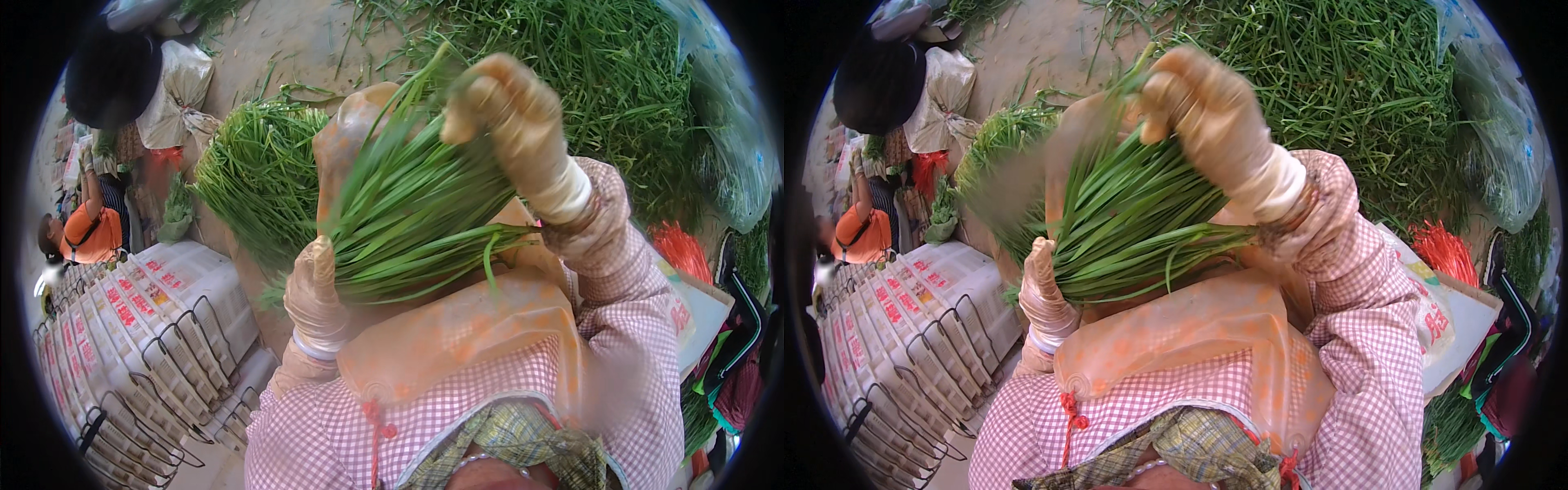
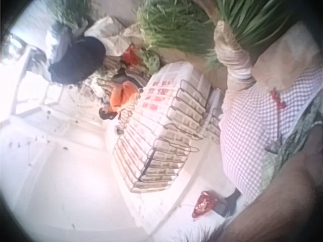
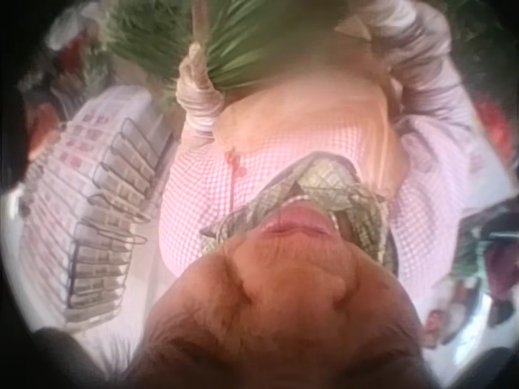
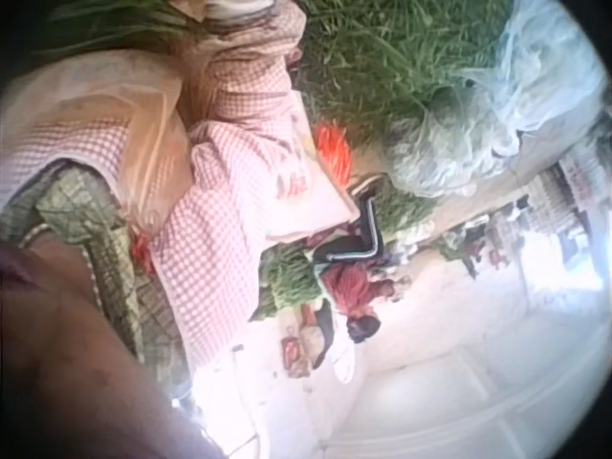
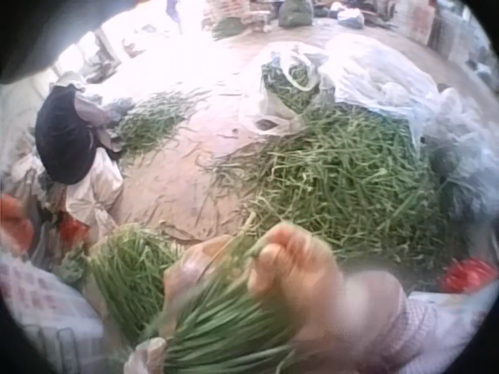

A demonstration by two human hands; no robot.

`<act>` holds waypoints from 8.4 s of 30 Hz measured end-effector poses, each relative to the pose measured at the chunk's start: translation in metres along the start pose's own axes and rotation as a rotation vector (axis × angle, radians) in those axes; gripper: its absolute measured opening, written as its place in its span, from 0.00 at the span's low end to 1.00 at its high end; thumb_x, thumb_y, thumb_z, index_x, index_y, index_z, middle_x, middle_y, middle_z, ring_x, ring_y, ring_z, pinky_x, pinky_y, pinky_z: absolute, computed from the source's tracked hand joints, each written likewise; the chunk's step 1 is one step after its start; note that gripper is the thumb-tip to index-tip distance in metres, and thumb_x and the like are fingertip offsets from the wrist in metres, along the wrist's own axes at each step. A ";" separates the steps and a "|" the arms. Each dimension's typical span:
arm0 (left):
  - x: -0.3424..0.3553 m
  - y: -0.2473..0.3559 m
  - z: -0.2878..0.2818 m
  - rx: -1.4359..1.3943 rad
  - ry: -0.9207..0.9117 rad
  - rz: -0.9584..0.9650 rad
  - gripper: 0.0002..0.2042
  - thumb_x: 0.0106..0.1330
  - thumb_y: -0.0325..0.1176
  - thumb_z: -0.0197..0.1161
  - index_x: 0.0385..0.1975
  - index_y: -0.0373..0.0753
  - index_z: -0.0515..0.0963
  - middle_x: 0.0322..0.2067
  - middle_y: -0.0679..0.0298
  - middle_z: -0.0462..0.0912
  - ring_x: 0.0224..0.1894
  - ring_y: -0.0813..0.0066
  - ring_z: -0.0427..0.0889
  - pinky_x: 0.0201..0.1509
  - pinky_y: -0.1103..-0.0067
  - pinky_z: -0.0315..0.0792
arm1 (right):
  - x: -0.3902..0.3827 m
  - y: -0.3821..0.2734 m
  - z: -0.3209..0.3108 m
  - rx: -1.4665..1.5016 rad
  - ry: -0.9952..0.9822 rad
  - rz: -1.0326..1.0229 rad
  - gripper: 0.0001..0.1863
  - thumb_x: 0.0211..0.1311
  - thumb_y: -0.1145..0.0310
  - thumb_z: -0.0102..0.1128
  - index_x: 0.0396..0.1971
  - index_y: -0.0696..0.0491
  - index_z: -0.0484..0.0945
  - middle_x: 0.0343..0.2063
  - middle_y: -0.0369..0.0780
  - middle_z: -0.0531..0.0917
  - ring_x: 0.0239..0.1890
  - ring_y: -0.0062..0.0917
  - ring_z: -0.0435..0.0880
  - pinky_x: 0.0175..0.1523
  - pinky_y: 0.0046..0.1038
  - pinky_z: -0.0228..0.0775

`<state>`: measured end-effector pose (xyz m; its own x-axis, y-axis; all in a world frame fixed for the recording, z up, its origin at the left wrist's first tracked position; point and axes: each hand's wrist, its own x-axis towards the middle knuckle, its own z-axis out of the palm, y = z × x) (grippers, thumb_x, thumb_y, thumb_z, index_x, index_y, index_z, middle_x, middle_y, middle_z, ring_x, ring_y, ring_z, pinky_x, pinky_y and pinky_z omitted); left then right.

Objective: The person gathers green leafy vegetables, aligns them into bundles, and ties each bundle with a red rubber band. The tied bundles are placed on the floor beside a pile of loose greens.

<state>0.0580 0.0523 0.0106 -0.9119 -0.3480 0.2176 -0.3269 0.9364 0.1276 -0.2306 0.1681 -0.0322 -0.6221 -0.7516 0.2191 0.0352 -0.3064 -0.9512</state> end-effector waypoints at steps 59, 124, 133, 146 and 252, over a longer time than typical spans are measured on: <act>0.012 0.021 0.005 -0.175 0.034 0.027 0.48 0.45 0.32 0.78 0.70 0.44 0.58 0.32 0.60 0.76 0.30 0.64 0.79 0.31 0.74 0.73 | -0.043 -0.024 -0.048 -0.627 0.034 0.176 0.10 0.57 0.65 0.70 0.29 0.57 0.82 0.25 0.37 0.82 0.31 0.23 0.82 0.37 0.24 0.74; -0.015 0.026 0.017 -0.398 0.069 -0.129 0.40 0.54 0.38 0.73 0.67 0.34 0.60 0.54 0.53 0.74 0.56 0.63 0.75 0.61 0.70 0.66 | -0.078 -0.055 -0.092 0.354 0.547 0.142 0.13 0.68 0.58 0.58 0.37 0.51 0.84 0.44 0.44 0.85 0.51 0.30 0.81 0.60 0.35 0.68; -0.025 0.029 0.013 -0.402 0.042 -0.145 0.41 0.54 0.40 0.74 0.66 0.33 0.61 0.56 0.53 0.73 0.58 0.62 0.73 0.65 0.70 0.63 | -0.168 0.030 -0.023 0.482 0.044 0.508 0.45 0.57 0.44 0.66 0.66 0.58 0.61 0.61 0.41 0.69 0.64 0.28 0.66 0.67 0.33 0.60; 0.044 -0.022 -0.119 -0.952 -0.943 -0.381 0.42 0.53 0.43 0.75 0.66 0.31 0.61 0.60 0.51 0.72 0.62 0.61 0.71 0.70 0.69 0.60 | -0.096 0.031 0.031 1.047 0.281 0.603 0.48 0.47 0.35 0.70 0.64 0.48 0.68 0.55 0.41 0.78 0.55 0.33 0.78 0.57 0.44 0.75; 0.119 0.124 0.070 -1.794 -1.413 -0.512 0.39 0.46 0.35 0.76 0.60 0.31 0.66 0.47 0.56 0.80 0.47 0.65 0.80 0.52 0.71 0.74 | -0.130 -0.068 -0.074 -1.416 -0.263 -0.431 0.08 0.40 0.67 0.60 0.16 0.56 0.77 0.14 0.42 0.77 0.18 0.31 0.80 0.23 0.33 0.73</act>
<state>-0.1083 0.1299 -0.0152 -0.6575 0.5156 -0.5494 -0.7527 -0.4153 0.5110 -0.2099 0.3300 -0.0117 -0.2274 -0.8812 0.4144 -0.9688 0.1615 -0.1882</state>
